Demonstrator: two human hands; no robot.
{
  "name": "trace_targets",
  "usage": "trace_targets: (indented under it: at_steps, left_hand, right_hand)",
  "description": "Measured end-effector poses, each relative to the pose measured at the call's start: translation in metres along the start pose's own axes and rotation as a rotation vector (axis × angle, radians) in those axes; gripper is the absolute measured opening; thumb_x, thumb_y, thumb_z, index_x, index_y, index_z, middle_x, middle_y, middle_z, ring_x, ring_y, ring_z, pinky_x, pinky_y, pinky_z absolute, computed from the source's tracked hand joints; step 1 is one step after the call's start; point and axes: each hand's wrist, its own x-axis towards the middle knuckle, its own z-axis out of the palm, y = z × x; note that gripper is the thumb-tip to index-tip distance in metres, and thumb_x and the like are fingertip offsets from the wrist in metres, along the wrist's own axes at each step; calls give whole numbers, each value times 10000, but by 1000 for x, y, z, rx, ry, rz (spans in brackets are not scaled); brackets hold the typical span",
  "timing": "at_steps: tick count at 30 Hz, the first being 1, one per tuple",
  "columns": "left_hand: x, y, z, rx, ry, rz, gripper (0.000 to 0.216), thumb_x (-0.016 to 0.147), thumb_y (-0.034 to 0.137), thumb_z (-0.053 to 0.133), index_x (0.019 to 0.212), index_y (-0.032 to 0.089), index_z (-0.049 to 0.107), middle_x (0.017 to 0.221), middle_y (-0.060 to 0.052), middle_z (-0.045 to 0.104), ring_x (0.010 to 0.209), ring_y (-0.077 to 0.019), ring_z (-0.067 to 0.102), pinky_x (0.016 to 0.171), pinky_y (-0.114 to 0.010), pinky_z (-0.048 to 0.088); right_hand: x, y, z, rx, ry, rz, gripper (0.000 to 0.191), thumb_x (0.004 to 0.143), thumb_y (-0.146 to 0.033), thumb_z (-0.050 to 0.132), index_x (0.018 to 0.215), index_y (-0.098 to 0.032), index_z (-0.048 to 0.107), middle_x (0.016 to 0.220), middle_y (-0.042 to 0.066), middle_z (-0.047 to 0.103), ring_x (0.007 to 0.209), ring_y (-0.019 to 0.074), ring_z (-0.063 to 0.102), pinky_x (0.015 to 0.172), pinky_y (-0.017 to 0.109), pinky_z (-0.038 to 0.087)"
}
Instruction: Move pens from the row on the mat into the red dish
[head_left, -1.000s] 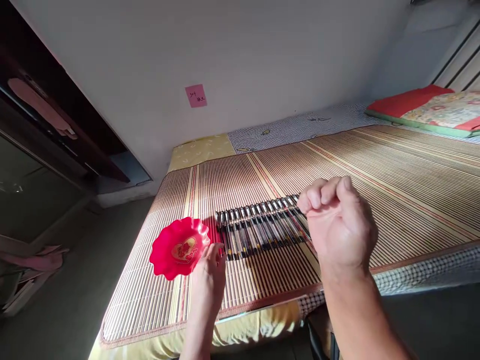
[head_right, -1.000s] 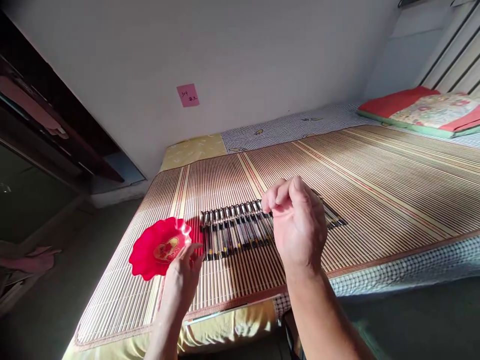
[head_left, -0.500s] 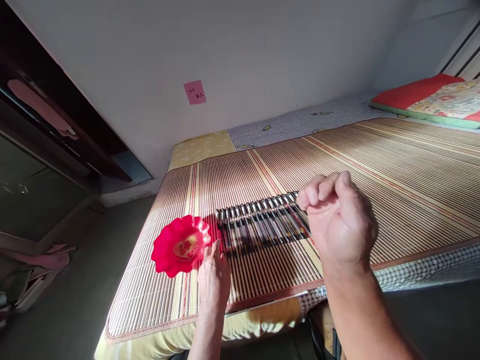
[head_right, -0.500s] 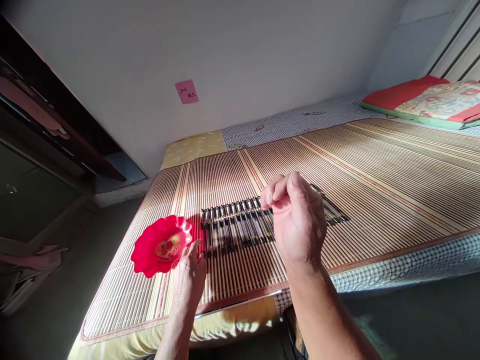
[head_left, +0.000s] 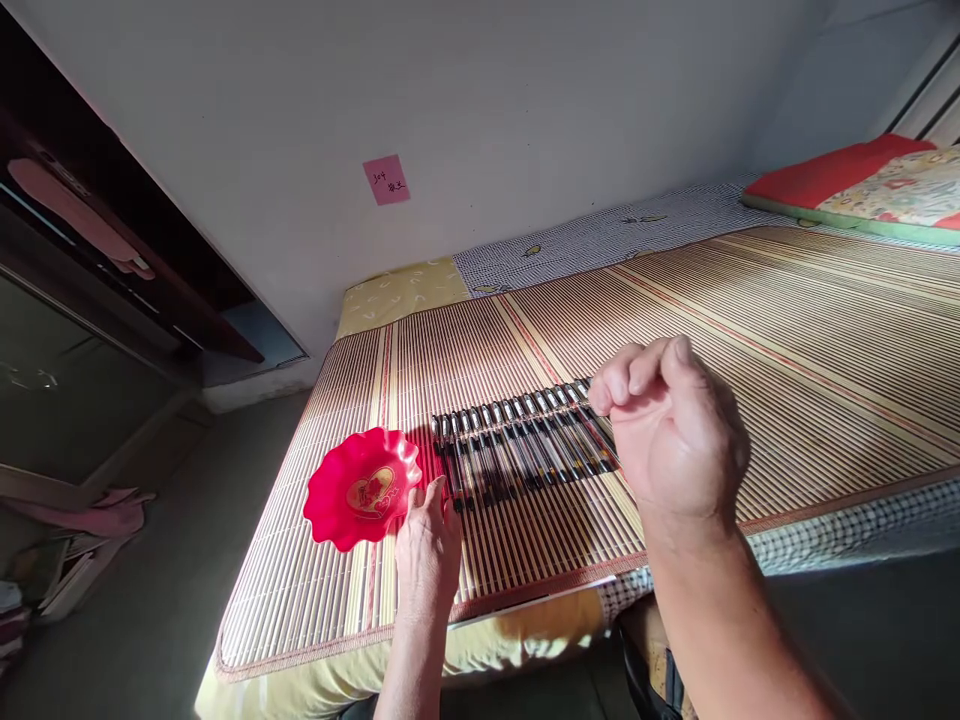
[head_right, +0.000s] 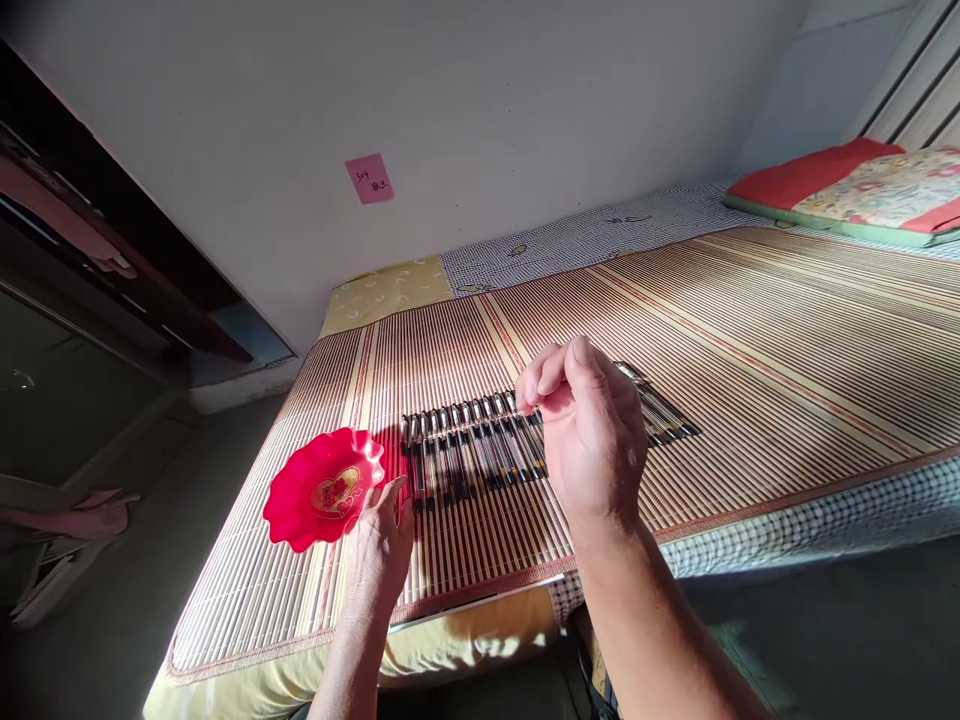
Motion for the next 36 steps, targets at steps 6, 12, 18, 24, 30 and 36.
trace_targets:
  at_steps: [6,12,18,24,30,36]
  left_hand:
    - [0,0,3,-8,-27,-19,396,960,114,504,1298,157,706,1162,-165,738,751,-201,696,645,-289,528]
    - [3,4,3,-4,-91,-64,431,945,71,515,1328,130,703,1112,-166,740,723,-201,696,607,-287,500]
    - [4,1,9,2,-36,-53,363,975,143,550,1299,149,713,1168,-181,737,786,-249,726,634,-333,540]
    - [5,2,14,45,3,-75,348,974,166,568,1297,133,694,1179,-200,731,795,-270,725,648,-363,550]
    - [6,6,15,112,25,-87,364,958,175,596,1313,123,656,1204,-189,728,873,-283,739,700,-359,552]
    - [6,3,14,87,11,-145,387,906,126,549,1284,110,625,1081,-181,736,790,-287,717,658,-365,513]
  right_hand:
    - [-1,1,2,-35,-17,19,486,1021,-522,620,645,-224,541,662,-12,473,618,136,496,589,316,427]
    - [-1,2,1,-30,-31,23,475,1025,-514,615,653,-226,547,667,-10,482,625,137,504,594,314,436]
    - [-1,6,2,-48,-32,38,474,1019,-530,615,660,-228,548,663,-16,482,619,135,514,604,314,449]
    - [0,34,-5,-86,-105,80,430,1021,-495,607,677,-236,607,666,-14,546,633,137,541,599,297,447]
    - [-4,82,-13,-315,-316,229,470,1002,-569,602,684,-225,634,650,-5,618,596,139,571,602,298,484]
    - [-15,99,-6,-445,-517,335,462,947,-612,652,708,-218,617,687,28,672,658,175,645,602,303,488]
